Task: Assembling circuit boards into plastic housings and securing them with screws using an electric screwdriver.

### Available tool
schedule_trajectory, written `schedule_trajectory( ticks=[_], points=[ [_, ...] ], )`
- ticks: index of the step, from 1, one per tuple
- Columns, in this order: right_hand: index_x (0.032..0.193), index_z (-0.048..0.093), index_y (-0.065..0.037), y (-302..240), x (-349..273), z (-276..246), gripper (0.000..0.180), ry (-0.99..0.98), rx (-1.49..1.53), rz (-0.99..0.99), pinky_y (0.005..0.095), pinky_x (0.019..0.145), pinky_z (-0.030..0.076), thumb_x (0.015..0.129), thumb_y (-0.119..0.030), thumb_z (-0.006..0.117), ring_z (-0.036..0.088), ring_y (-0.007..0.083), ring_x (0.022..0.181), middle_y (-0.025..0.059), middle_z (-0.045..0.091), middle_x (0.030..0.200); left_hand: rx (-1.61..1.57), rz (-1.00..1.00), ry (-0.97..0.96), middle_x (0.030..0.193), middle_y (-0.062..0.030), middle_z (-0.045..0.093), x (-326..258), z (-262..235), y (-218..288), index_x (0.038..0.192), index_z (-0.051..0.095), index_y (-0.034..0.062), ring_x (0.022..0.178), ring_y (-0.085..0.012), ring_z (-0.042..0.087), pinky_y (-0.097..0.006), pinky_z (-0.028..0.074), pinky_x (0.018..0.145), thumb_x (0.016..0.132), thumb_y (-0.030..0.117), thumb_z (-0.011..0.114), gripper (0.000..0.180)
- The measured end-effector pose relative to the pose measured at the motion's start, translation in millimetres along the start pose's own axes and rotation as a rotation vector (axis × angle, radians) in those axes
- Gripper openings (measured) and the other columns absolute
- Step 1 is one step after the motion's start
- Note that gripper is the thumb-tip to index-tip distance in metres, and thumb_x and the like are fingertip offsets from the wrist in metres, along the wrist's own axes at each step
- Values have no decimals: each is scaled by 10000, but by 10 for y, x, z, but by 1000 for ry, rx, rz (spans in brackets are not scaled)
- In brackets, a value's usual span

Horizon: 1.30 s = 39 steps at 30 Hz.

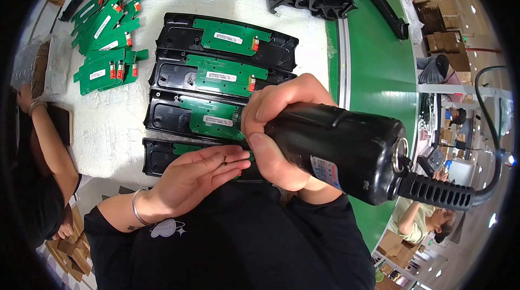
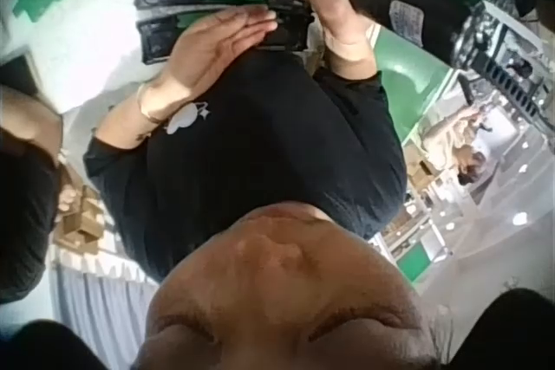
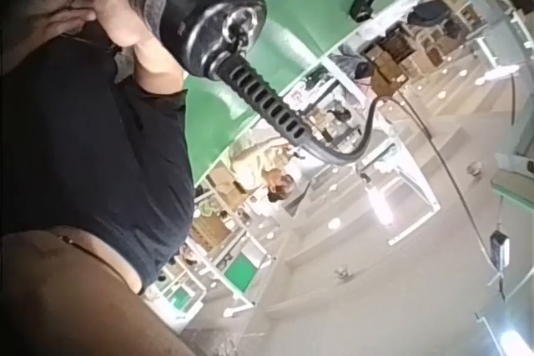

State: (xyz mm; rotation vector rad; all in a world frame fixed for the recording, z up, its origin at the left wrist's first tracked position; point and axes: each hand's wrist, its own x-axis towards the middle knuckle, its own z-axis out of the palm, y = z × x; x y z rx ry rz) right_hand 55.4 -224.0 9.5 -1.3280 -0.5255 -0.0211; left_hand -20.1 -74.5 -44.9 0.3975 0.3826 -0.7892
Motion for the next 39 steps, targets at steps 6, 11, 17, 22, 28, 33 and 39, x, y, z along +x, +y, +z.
schedule_trajectory(
  ticks=[6,11,17,22,28,33,39],
  points=[
    [811,382,-63,-13,22,20,237,1,-50,78,247,420,316,681,-66,581,370,108,433,24,417,536,217,-59,-76,1075,-156,571,-9,10,149,1165,446,-48,1020,-257,568,-288,465,874,945,157,380,308],
    [810,380,-64,8,22,13,240,-17,-26,57,245,421,315,690,-62,589,363,105,433,26,422,536,269,-101,-65,1055,-151,573,23,-9,127,1151,465,-31,1006,-227,572,-276,457,883,939,108,390,264],
    [856,393,-88,-290,60,-31,245,-139,112,-82,243,405,345,704,-53,581,444,113,425,-6,458,542,228,6,-27,1066,-141,569,20,45,142,1164,442,-44,992,-252,586,-285,497,825,923,93,427,278],
    [875,417,-103,-623,65,-140,285,-319,139,-165,184,407,436,697,-47,633,543,96,448,7,564,566,206,27,-68,1052,-136,581,43,25,157,1088,506,-7,1025,-229,572,-268,488,814,927,149,447,232],
    [865,421,-92,-639,33,-182,301,-388,194,-245,201,471,501,674,-29,644,561,106,483,21,579,588,159,65,-63,872,-77,594,82,-57,128,968,546,0,840,-155,609,-230,512,707,885,88,516,125],
    [864,422,-92,-651,-4,-166,298,-341,195,-256,197,486,507,671,-30,640,562,101,489,20,577,582,94,133,-1,863,-69,596,92,-34,99,965,557,3,763,-129,598,-209,503,666,875,73,529,117],
    [853,425,-94,-634,-20,-131,287,-318,204,-280,195,487,506,675,-29,640,559,97,482,15,572,571,9,131,-6,857,-66,609,90,5,94,995,574,-4,728,-117,588,-220,494,680,857,102,571,174]
  ],
)
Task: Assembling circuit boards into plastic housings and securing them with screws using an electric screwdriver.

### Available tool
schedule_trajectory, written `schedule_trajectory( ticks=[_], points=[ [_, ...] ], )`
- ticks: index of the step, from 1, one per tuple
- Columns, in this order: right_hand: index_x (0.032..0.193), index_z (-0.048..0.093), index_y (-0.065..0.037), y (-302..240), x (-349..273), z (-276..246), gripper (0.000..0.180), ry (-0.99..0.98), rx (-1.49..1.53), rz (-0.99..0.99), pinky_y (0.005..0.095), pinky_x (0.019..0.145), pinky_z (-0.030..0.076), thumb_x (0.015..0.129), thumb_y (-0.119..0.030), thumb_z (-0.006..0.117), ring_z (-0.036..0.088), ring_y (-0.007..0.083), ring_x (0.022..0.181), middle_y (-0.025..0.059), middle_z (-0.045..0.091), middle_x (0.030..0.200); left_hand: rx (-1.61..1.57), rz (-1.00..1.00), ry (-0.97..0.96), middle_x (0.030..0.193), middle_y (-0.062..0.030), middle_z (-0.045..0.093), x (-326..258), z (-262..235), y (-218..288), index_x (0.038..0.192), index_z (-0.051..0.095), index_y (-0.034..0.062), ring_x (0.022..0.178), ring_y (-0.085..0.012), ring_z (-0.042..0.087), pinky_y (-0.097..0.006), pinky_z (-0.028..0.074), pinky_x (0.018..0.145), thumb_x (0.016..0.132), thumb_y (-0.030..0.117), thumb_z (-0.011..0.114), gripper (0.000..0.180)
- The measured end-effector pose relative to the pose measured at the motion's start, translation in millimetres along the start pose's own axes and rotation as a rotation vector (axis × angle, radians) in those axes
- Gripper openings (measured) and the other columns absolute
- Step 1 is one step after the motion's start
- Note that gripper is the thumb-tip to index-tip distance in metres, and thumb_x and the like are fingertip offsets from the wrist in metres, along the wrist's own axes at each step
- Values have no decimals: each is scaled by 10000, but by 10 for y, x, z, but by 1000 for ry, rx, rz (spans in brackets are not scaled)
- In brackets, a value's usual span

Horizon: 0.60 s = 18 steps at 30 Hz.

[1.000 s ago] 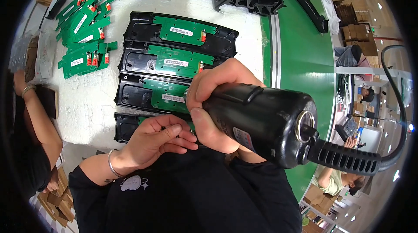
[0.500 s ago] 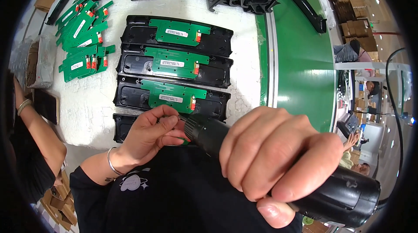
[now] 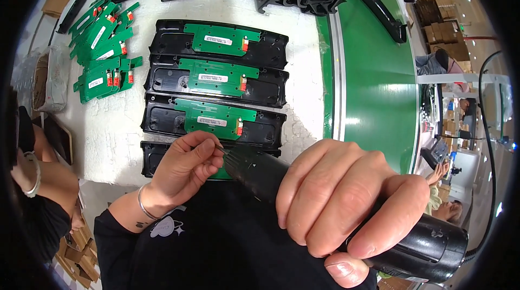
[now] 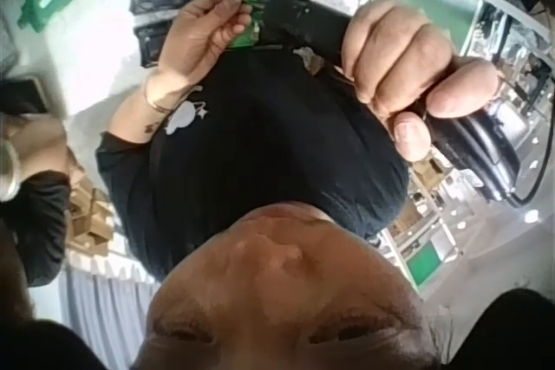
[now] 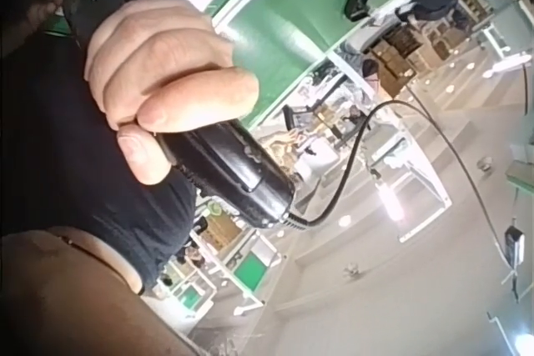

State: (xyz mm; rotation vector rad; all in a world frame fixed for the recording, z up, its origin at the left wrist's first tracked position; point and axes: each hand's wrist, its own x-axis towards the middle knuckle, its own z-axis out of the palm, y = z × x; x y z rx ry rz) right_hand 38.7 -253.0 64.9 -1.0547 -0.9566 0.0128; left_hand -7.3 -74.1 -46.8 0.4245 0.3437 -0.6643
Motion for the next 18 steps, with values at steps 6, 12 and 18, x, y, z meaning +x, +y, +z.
schedule_trajectory(
  ticks=[6,12,18],
  points=[
    [840,423,-94,-29,-69,131,283,106,-57,-71,190,476,499,676,-29,644,551,89,468,8,564,551,-108,-32,-127,833,-46,607,46,-42,-97,965,572,35,712,-101,577,-203,469,648,877,180,553,171],
    [812,422,-93,59,-81,131,279,37,-4,-26,201,465,487,660,-2,638,541,102,443,10,569,538,-94,-17,-147,878,-52,600,0,-112,-127,1002,562,47,773,-109,570,-211,450,704,910,224,493,211],
    [966,400,-65,497,-120,51,277,399,-216,101,268,442,336,713,-88,510,404,115,426,0,425,533,-89,-212,-69,1082,-167,559,-32,103,-67,1154,444,-14,1007,-248,562,-306,451,876,954,231,360,327]
  ],
)
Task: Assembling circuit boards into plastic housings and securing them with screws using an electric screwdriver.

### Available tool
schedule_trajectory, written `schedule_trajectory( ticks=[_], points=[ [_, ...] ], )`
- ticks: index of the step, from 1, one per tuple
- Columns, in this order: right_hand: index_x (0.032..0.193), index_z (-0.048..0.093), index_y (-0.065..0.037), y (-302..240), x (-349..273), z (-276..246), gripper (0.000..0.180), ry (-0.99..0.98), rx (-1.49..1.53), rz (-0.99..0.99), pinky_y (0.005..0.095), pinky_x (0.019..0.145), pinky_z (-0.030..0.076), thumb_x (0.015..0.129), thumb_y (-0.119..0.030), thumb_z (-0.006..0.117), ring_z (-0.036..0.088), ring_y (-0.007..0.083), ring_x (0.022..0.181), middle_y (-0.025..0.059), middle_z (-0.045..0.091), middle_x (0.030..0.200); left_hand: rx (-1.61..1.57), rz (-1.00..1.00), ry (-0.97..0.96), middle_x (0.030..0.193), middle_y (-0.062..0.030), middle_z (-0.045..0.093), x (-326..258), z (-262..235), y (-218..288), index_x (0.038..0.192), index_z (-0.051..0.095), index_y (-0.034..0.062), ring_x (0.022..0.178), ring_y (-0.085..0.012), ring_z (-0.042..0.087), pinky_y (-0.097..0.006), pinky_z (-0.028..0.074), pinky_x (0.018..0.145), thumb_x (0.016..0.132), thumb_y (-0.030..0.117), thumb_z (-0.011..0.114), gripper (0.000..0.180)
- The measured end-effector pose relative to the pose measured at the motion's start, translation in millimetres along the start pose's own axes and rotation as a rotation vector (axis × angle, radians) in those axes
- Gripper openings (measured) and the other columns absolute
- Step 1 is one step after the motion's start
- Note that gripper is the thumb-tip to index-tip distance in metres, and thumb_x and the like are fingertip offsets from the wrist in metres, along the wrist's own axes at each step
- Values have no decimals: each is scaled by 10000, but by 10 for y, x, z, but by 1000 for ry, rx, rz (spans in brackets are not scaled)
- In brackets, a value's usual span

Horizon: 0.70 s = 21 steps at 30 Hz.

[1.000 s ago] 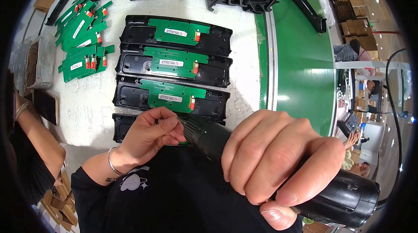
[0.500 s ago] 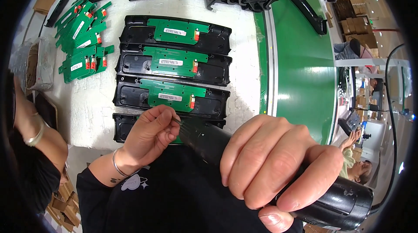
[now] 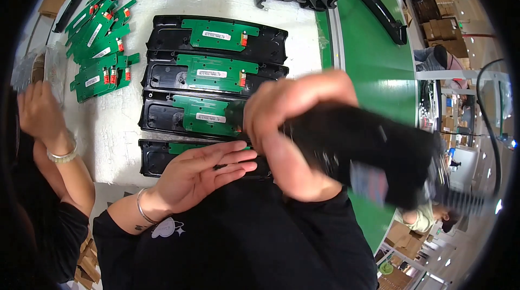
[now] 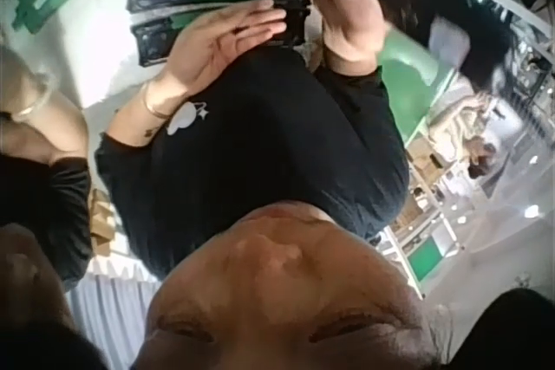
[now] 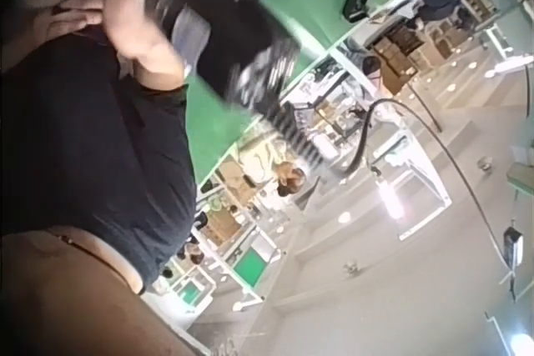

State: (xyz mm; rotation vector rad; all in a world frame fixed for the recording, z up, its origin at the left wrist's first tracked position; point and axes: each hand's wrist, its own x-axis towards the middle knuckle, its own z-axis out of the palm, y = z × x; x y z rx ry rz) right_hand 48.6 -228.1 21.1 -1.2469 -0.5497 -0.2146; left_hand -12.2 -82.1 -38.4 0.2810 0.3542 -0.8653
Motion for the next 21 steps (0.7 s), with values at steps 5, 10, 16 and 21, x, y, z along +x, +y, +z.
schedule_trajectory(
  ticks=[5,10,16,21],
  points=[
    [965,406,-52,143,60,-62,286,50,-66,125,275,488,351,692,-106,469,375,112,449,10,388,542,196,-37,-31,1106,-220,545,-106,-126,42,1105,438,-19,1044,-304,551,-338,463,871,960,220,329,299],
    [961,407,-51,178,116,-54,287,47,-80,112,276,479,342,683,-104,458,362,112,436,10,381,537,230,-30,-38,949,-183,605,-128,-164,52,920,450,43,913,-268,616,-290,509,712,955,226,360,207],
    [854,397,-49,200,199,-16,202,47,-56,220,277,470,342,658,-59,443,356,113,439,25,390,536,353,77,-15,872,-95,620,-140,-168,99,924,567,17,808,-160,622,-236,503,673,884,154,539,146],
    [814,376,-44,216,216,84,197,45,-114,289,282,460,355,641,-15,464,358,119,433,42,400,532,252,111,57,880,-77,622,-121,-184,98,959,595,22,788,-139,615,-236,507,680,850,108,582,139]
  ],
)
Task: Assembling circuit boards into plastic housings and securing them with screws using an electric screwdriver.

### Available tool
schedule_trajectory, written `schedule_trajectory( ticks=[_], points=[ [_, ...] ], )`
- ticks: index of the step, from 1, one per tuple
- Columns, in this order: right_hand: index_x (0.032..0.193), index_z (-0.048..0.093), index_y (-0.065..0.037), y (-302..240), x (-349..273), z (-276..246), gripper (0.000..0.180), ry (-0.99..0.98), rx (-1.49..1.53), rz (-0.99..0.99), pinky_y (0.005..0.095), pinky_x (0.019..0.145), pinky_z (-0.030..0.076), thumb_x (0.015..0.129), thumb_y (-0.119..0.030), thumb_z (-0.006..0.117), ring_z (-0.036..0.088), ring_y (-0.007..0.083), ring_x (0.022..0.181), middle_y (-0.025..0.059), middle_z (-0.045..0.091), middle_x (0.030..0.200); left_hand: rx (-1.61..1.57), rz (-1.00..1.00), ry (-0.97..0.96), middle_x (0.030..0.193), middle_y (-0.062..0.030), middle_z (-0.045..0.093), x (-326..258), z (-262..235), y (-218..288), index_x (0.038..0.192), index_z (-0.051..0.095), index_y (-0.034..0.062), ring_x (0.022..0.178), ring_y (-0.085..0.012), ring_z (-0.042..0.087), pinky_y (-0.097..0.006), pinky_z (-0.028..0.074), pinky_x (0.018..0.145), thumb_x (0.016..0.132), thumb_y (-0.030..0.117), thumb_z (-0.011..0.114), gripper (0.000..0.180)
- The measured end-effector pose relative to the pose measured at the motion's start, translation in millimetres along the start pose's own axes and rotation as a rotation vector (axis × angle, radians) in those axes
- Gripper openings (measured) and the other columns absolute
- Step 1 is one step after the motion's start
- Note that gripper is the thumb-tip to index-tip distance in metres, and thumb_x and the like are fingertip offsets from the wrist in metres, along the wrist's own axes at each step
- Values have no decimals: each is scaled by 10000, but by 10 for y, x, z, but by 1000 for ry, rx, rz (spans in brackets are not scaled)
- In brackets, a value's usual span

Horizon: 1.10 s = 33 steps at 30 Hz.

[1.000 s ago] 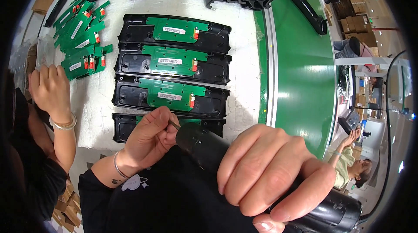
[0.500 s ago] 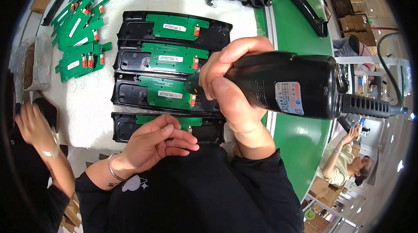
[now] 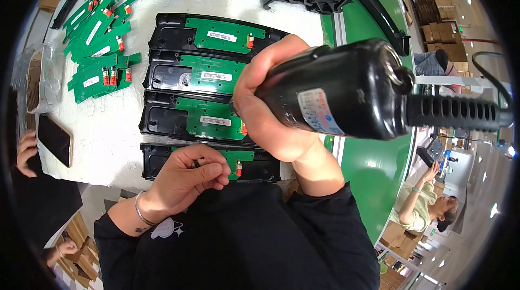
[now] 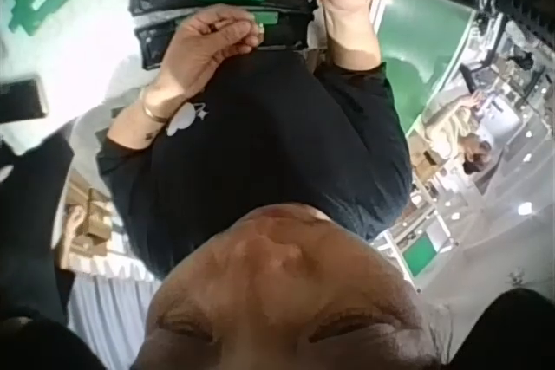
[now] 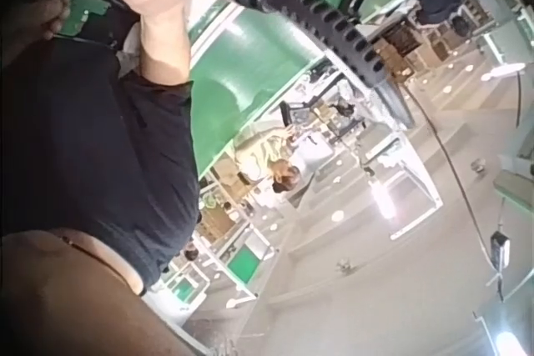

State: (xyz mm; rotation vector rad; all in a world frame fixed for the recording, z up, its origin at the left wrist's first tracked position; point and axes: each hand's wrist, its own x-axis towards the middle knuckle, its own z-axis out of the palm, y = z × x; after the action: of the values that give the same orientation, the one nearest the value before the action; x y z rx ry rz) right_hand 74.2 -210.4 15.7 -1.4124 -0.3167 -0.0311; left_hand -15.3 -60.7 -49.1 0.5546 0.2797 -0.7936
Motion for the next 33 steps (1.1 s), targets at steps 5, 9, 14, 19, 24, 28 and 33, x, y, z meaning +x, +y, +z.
schedule_trajectory(
  ticks=[5,9,14,19,24,28,33],
  points=[
    [826,397,-28,97,45,-183,228,-149,-95,-90,236,466,378,643,66,497,428,97,479,47,468,581,-108,18,-34,903,-73,620,33,-9,-16,960,591,18,787,-134,609,-238,509,692,846,99,586,140],
    [846,429,-39,-6,17,-120,280,-165,-32,-95,218,482,412,650,128,538,498,87,522,30,509,618,-183,28,20,891,-60,612,59,10,-13,982,581,21,789,-127,600,-232,507,693,851,94,577,150],
    [881,439,-89,-681,-169,-226,284,-423,283,-379,182,412,459,684,-20,631,527,89,433,-1,567,539,-269,57,-25,870,-46,604,134,93,-45,999,571,24,780,-117,591,-230,505,694,864,103,560,157],
    [842,439,-75,-691,-211,-250,290,-626,309,-372,224,504,522,671,4,658,566,125,488,50,588,577,-276,83,-104,860,-45,601,119,25,-105,974,579,29,756,-107,585,-222,502,684,873,154,552,163],
    [836,432,-80,-667,-298,-255,291,-623,307,-346,222,493,510,677,7,659,561,132,477,47,587,582,-315,21,-156,901,-62,607,112,-20,-196,989,573,29,793,-121,592,-229,500,701,887,194,528,199],
    [908,422,-93,-585,-432,-237,281,-291,107,-343,205,408,402,719,-65,627,503,104,430,-21,517,535,-264,-117,-48,993,-129,594,104,345,-155,1143,466,-22,893,-199,609,-292,495,811,943,253,392,348],
    [946,379,-11,-110,-413,-305,299,-192,223,-137,277,496,399,697,56,530,454,136,515,57,484,608,-95,-194,-94,1023,-182,580,15,68,-140,1215,394,-30,946,-273,598,-319,482,844,959,228,339,368]
  ],
)
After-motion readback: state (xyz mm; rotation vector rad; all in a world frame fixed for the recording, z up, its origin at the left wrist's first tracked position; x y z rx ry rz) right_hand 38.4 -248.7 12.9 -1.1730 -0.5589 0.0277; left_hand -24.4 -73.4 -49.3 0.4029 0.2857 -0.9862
